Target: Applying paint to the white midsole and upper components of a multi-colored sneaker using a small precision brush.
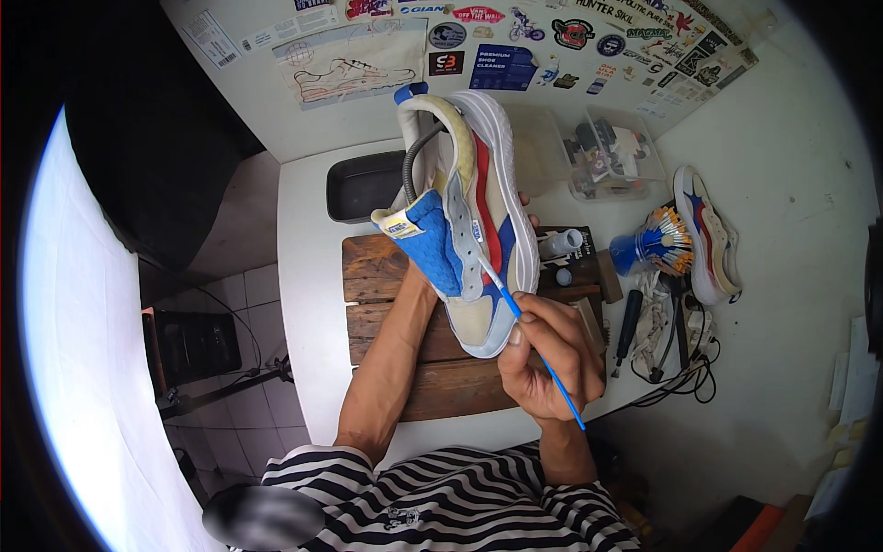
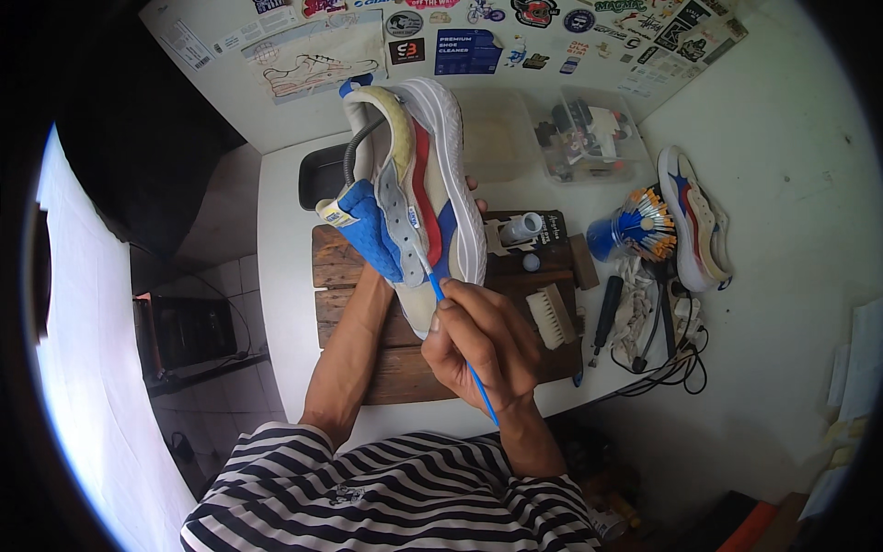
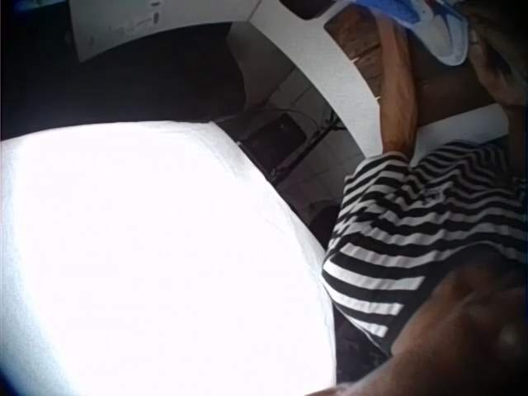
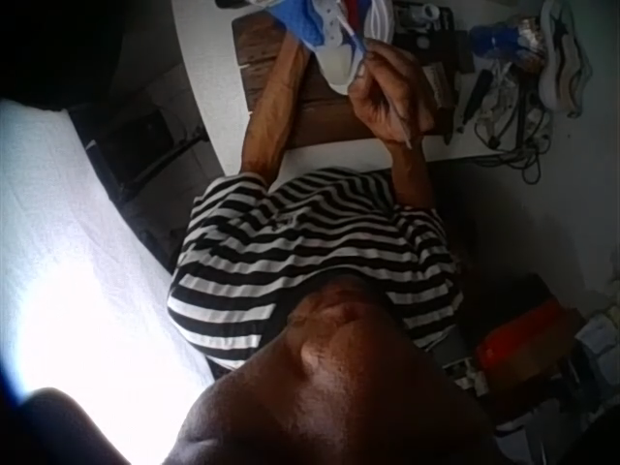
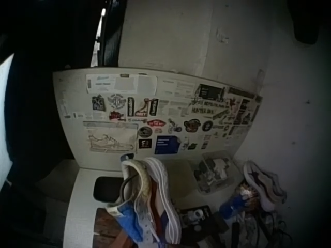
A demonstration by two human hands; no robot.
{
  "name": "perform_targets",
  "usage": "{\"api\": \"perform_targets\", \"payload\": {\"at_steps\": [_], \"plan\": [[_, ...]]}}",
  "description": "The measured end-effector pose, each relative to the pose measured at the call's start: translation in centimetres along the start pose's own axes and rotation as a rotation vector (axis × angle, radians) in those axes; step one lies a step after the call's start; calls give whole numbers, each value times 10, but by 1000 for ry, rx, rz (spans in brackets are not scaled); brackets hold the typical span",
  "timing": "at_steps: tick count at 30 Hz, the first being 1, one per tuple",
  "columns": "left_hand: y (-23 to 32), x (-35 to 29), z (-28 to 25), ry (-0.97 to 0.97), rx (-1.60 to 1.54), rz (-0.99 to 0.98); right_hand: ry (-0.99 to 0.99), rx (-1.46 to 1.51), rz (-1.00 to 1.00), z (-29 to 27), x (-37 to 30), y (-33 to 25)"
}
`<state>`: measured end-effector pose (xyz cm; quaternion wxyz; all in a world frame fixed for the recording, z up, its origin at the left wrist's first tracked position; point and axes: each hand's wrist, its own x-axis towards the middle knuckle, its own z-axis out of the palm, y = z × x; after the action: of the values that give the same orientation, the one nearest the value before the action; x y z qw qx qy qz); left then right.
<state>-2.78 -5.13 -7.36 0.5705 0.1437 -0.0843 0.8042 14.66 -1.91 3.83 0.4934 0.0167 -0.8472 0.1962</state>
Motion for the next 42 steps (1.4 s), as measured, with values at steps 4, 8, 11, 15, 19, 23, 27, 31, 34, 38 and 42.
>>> {"api": "perform_targets", "payload": {"at_steps": [4,8,11,15,19,23,27,31,34,38,42], "plan": [[2,1,-2,-6,-23,4,-20,-2,3,2,-4,0],[1,1,0,36,-40,8,-4,4,-5,-1,-3,-1],[0,0,1,-15,-27,11,4,-14,-21,1,-1,0],[3,2,-6,-23,-18,3,-11,4,-8,0,-6,-1],[-1,0,0,5,-29,9,3,-6,-15,0,0,-1],[2,1,-3,-14,-10,0,-7,-1,-14,3,-2,1],[1,2,-2,-4,7,6,-15,6,1,-1,-1,-1],[2,2,-5,-8,-9,-7,-23,4,-2,1,-7,1],[0,3,-1,-24,12,6,7,24,-9,0,-5,-1],[1,2,-2,-50,31,24,-14,17,-27,5,-4,-1],[0,3,-6,-7,10,5,-17,21,-24,4,-6,-2]]}}
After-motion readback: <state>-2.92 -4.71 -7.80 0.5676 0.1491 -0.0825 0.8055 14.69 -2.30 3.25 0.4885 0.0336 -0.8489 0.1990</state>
